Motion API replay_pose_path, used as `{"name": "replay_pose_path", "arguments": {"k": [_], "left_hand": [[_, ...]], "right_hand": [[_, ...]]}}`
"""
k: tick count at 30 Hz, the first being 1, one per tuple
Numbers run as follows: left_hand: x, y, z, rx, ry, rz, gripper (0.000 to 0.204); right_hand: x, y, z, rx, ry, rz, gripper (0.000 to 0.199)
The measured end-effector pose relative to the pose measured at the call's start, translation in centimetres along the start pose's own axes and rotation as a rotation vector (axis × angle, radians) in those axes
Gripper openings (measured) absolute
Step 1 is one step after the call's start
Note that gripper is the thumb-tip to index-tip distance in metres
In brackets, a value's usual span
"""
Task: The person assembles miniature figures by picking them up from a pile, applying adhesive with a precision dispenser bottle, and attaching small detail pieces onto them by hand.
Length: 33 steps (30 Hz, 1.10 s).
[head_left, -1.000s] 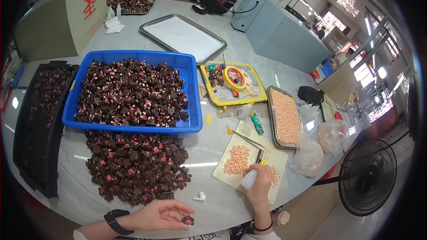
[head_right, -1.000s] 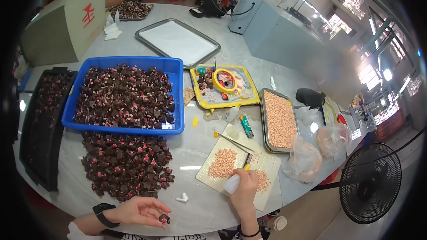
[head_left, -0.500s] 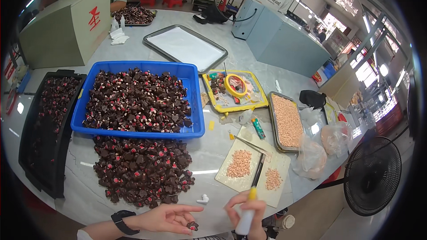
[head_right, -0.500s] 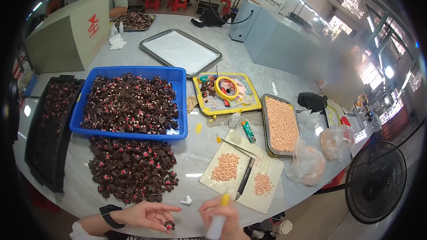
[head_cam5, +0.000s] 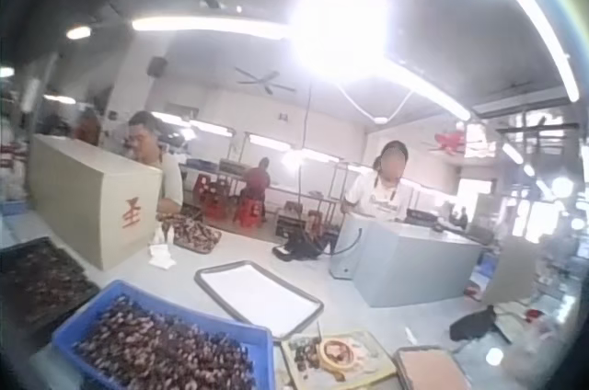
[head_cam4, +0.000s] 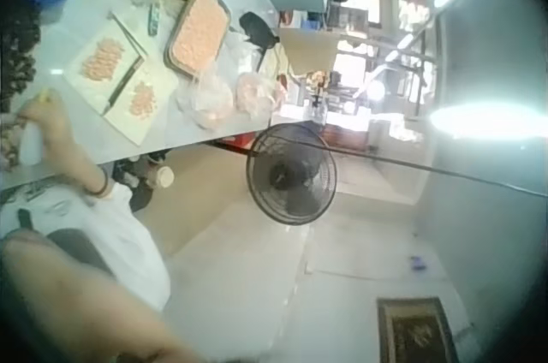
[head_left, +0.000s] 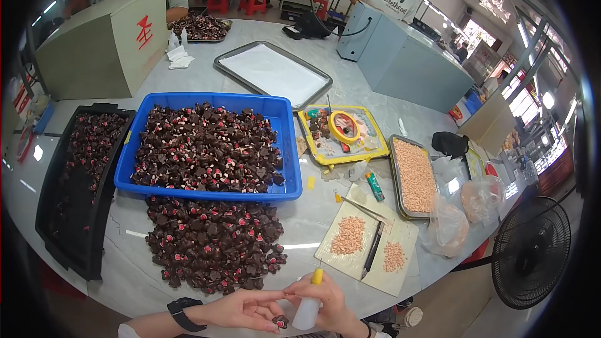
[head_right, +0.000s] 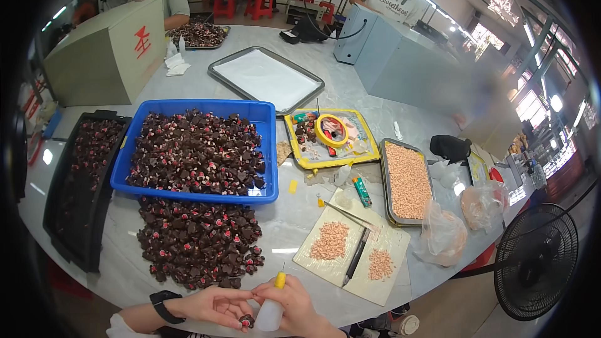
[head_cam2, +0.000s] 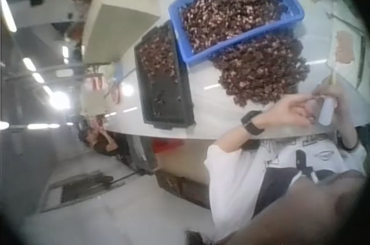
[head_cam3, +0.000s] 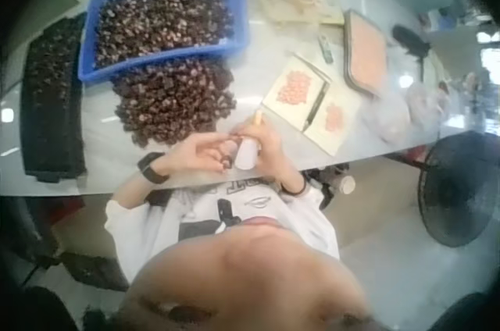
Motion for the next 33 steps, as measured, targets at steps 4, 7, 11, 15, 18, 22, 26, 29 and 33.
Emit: {"name": "replay_pose_path", "arguments": {"k": [4,7,11,15,18,22,26,29,33], "left_hand": [[0.0,0.1,0.0,0.000,0.007,-0.023,0.062],[0.0,0.1,-0.1,-0.009,-0.012,0.003,0.062],[0.0,0.3,0.5,-0.050,0.015,0.011,0.061],[0.0,0.1,0.4,-0.025,0.008,0.015,0.062],[0.0,-0.1,0.4,-0.022,-0.003,0.028,0.062],[0.0,0.0,0.6,-0.031,0.033,0.035,0.063],[-0.1,0.3,0.9,-0.009,0.028,0.026,0.064],[0.0,0.2,0.4,-0.023,0.008,0.021,0.064],[0.1,0.2,0.0,-0.085,0.011,0.012,0.063]], "right_hand": [[0.3,0.3,0.3,-0.030,0.018,-0.002,0.035],[0.7,0.0,0.9,-0.070,0.055,0.071,0.034],[0.8,0.1,1.1,-0.021,0.035,0.051,0.033],[1.2,0.3,1.4,0.036,0.046,0.011,0.030],[0.7,0.1,1.1,-0.006,0.041,0.021,0.030],[1.0,-0.5,1.1,0.058,0.028,0.036,0.032],[1.1,-0.4,0.9,0.109,0.004,0.053,0.033],[0.8,-0.5,0.9,0.128,-0.007,0.032,0.034],[1.0,-0.4,2.0,0.063,0.150,-0.045,0.035]]}}
Point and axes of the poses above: each hand's wrist, its own x-axis away from the middle knuckle, its own y-axis out of the palm, z = x × y, the point moved 9 cm from there along -x, towards the middle knuckle, and after that the axes turned 11 degrees about z, right-handed, at the moved point
